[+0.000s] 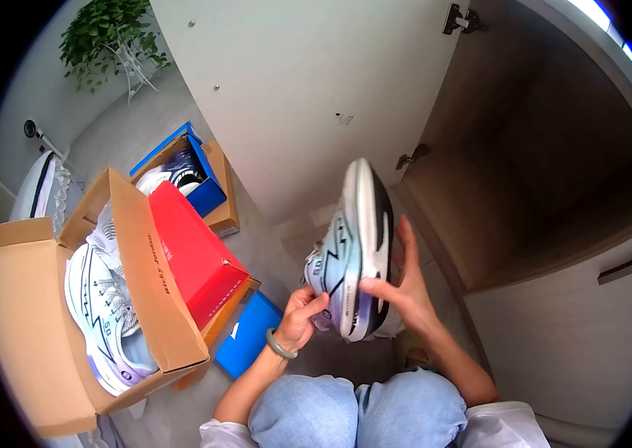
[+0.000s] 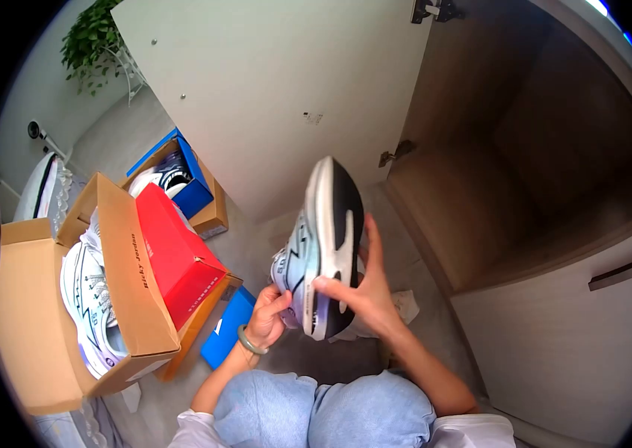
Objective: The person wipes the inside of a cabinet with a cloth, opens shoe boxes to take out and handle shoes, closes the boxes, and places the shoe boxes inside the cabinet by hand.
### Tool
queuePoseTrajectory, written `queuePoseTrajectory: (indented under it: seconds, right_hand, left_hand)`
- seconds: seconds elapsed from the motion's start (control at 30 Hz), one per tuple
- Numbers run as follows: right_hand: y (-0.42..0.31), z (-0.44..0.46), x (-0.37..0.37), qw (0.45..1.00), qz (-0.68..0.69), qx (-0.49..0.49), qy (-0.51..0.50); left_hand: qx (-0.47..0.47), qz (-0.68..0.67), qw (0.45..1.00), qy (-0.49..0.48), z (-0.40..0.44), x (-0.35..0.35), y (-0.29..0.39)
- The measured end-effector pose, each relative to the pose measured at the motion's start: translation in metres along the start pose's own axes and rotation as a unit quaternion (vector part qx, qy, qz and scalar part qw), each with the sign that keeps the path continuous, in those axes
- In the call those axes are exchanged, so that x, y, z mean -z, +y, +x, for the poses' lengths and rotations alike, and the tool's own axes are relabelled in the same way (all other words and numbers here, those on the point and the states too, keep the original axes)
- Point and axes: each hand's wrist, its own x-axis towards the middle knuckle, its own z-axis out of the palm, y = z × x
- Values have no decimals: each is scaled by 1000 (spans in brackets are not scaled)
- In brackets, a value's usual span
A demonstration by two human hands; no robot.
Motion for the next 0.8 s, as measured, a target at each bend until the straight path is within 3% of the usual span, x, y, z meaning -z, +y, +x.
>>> queuePoseTrajectory:
  seconds: [0.1, 0.17, 0.23, 0.37, 0.7, 0.77, 0.8]
  right_hand:
    - [1, -4, -9, 997, -35, 46, -59]
    - [-5, -10, -12, 980, -130, 136, -61]
    - [-14, -16, -13, 990, -43, 114, -68]
    - [-19, -22, -9, 983, -80, 151, -71]
    - [-27, -25, -5, 957, -185, 215, -66]
    - [-29, -21, -9, 991, -47, 122, -35]
    - [-14, -16, -12, 996, 13, 91, -4]
  left_hand:
    - [-3, -60, 998, -25, -5, 16, -1]
    - [0, -61, 998, -34, -7, 22, -1]
    - [-17, -88, 995, -43, -7, 15, 2]
    - [24, -86, 993, -71, -6, 17, 6]
    - [-3, -49, 994, -94, -8, 5, 9]
    - [-40, 93, 994, -51, -14, -14, 24]
    - [-53, 250, 966, -44, -18, -24, 36]
